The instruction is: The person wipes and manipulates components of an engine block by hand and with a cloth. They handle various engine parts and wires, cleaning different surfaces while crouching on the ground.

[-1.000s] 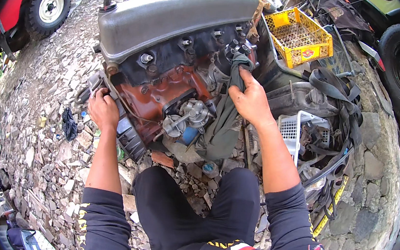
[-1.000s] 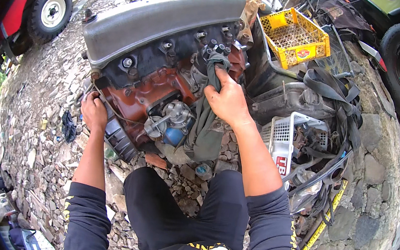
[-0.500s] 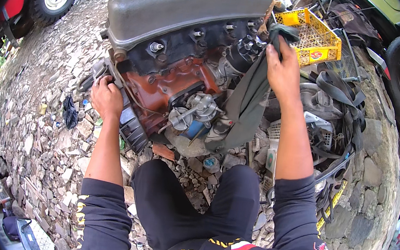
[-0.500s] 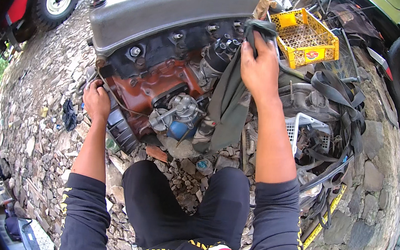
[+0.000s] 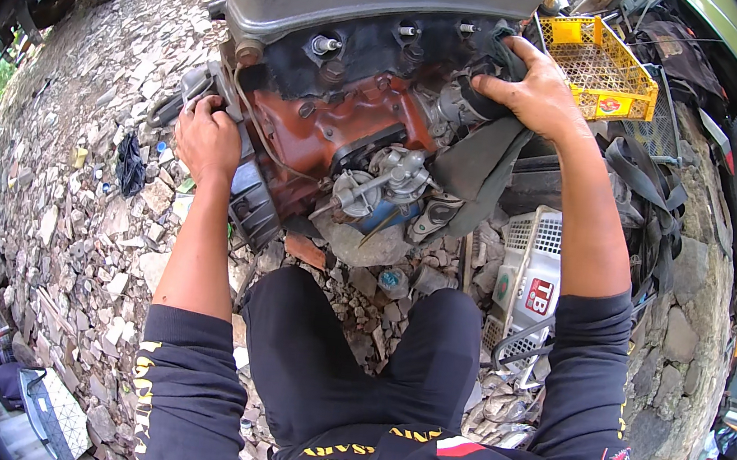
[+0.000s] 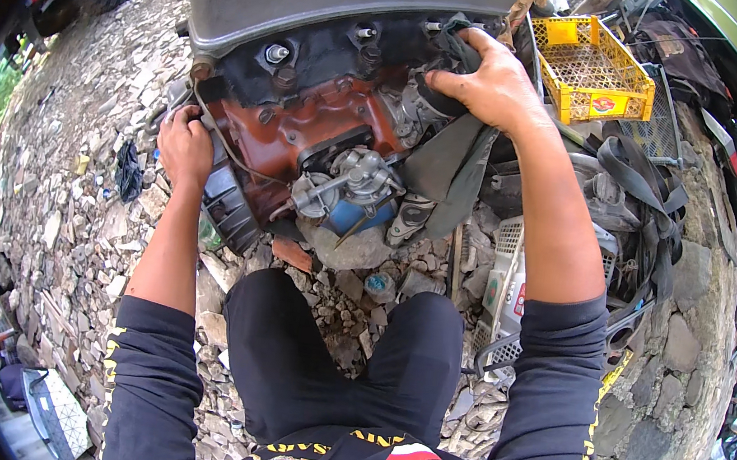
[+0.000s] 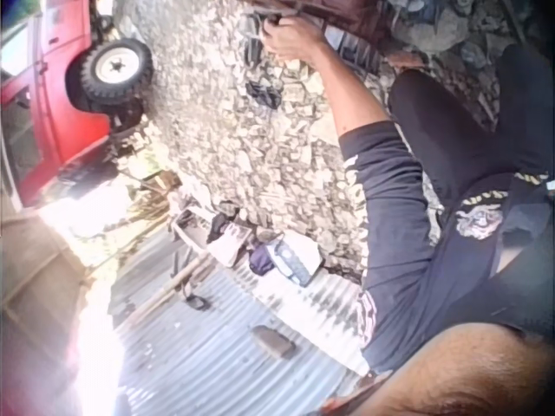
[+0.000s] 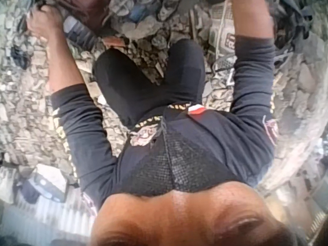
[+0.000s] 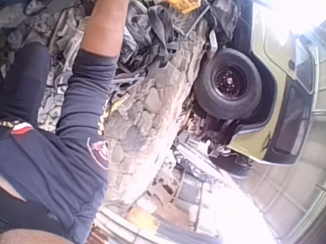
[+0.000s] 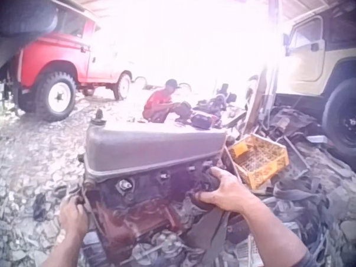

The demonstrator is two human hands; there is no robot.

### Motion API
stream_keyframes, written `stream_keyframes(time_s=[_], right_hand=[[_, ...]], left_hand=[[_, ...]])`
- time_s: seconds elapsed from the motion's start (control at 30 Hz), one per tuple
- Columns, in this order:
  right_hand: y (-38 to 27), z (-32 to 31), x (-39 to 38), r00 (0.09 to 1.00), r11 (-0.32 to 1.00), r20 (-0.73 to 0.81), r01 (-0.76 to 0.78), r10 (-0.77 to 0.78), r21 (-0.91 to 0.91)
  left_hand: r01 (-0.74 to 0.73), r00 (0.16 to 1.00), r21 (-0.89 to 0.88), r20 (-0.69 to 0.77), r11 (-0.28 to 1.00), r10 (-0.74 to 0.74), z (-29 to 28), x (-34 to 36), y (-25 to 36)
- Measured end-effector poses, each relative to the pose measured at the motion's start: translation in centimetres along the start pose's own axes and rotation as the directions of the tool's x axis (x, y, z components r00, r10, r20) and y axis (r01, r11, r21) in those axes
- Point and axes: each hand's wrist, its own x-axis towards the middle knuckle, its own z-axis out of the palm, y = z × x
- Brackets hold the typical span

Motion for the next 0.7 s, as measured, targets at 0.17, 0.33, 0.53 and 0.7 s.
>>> stream_keyframes(time_s=[0.17, 0.33, 0.53, 0.7], right_hand=[[1.2, -0.2, 0.5, 0.996, 0.990, 0.086, 0.012, -0.024, 0.141], [1.6, 0.2, 0.5, 0.992, 0.989, 0.116, 0.034, -0.051, 0.145], [2.0, 1.3, 0.0, 0.989, 0.989, -0.015, 0.144, -0.144, -0.014], [2.1, 1.0, 0.1, 0.998, 0.997, 0.016, 0.066, -0.066, -0.045]], left_hand=[[0.005, 1.000, 0.017, -0.014, 1.000, -0.005, 0.3, 0.3, 0.0], [0.011, 1.000, 0.023, -0.007, 1.000, -0.011, 0.1, 0.3, -0.1], [0.018, 1.000, 0.013, 0.018, 1.000, -0.018, -0.2, 0.1, -0.1], [-0.028, 1.000, -0.030, 0.001, 0.999, 0.028, -0.2, 0.1, 0.1]])
